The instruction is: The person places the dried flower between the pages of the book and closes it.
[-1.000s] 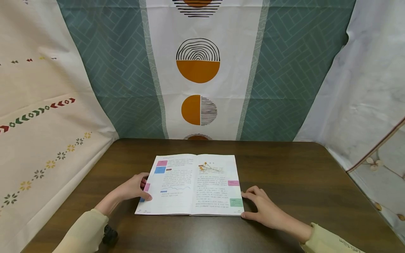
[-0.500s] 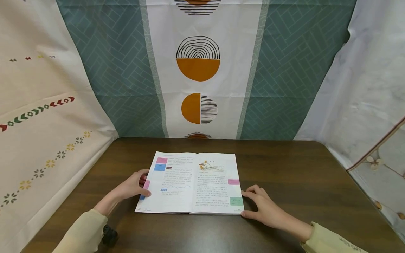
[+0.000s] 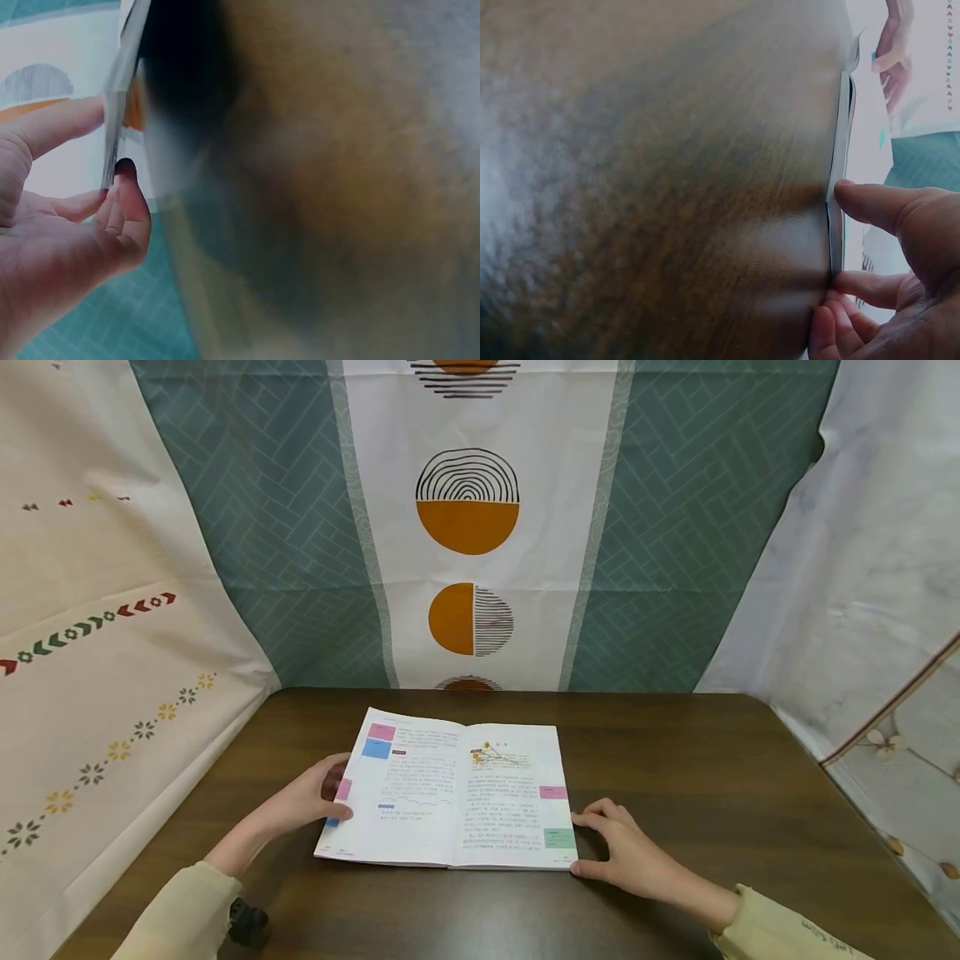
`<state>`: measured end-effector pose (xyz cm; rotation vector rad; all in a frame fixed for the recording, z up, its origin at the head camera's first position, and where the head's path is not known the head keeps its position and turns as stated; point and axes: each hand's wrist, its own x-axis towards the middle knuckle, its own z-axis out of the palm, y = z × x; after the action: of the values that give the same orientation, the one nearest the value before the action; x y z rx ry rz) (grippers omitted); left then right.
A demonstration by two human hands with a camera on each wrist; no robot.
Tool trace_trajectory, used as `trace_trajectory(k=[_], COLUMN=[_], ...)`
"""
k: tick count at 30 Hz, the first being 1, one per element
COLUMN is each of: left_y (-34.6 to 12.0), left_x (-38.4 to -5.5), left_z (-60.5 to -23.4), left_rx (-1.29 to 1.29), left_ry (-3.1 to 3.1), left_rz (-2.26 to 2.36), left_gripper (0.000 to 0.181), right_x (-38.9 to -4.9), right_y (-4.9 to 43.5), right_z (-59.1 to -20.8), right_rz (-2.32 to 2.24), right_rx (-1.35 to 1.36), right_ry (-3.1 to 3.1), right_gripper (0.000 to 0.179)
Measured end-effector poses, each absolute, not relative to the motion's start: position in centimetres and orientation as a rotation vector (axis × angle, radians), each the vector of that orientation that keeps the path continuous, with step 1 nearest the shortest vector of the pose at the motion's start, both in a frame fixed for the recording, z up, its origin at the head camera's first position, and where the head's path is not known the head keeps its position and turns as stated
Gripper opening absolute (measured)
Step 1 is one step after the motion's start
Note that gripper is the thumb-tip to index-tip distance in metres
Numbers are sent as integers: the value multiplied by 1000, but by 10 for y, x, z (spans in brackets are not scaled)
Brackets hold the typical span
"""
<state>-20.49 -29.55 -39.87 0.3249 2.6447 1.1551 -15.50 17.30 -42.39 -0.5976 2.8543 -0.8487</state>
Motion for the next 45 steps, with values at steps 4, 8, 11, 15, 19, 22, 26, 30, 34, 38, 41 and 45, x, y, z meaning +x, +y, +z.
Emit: trace_trajectory(k=[4,8,11,15,19,22,26,30,34,38,41,45], left_y=[-293,-290,-288,-284,-277,-270,-261,-253,-248,-245,-243,-241], left_x=[-204,-206,-207,-207,-207,-208,-210,-211,-214,-219,-222,-227], left_z=[-385,-372,-364,-355,-343,-335,-324,-315,-306,-297,-291,-283], left_rx=[396,465,484,533,593,620,638,669,739,822,895,1002], left_ry=[2680,2722,2763,2802,2823,2832,2802,2751,2754,2791,2807,2807], left_rz=[1138,1091,1031,981,956,938,955,951,848,711,627,564], left_gripper=[91,89,87,86,86,85,82,79,73,66,58,43], right_x=[-155,-156,-156,-155,-154,-153,-153,-152,-149,-147,-147,-146], right_y=[174,175,176,176,176,177,178,178,177,176,175,175], right_z=[-425,-428,-429,-430,-430,-430,-431,-431,-432,-432,-432,-431], right_rz=[-851,-844,-842,-844,-842,-842,-841,-853,-874,-875,-867,-867], right_rx=[-596,-594,-602,-608,-610,-606,-600,-600,-624,-651,-651,-648], right_ry=[2856,2869,2875,2880,2881,2882,2886,2884,2876,2880,2889,2892], right_gripper=[70,69,68,68,69,69,69,68,68,67,67,68])
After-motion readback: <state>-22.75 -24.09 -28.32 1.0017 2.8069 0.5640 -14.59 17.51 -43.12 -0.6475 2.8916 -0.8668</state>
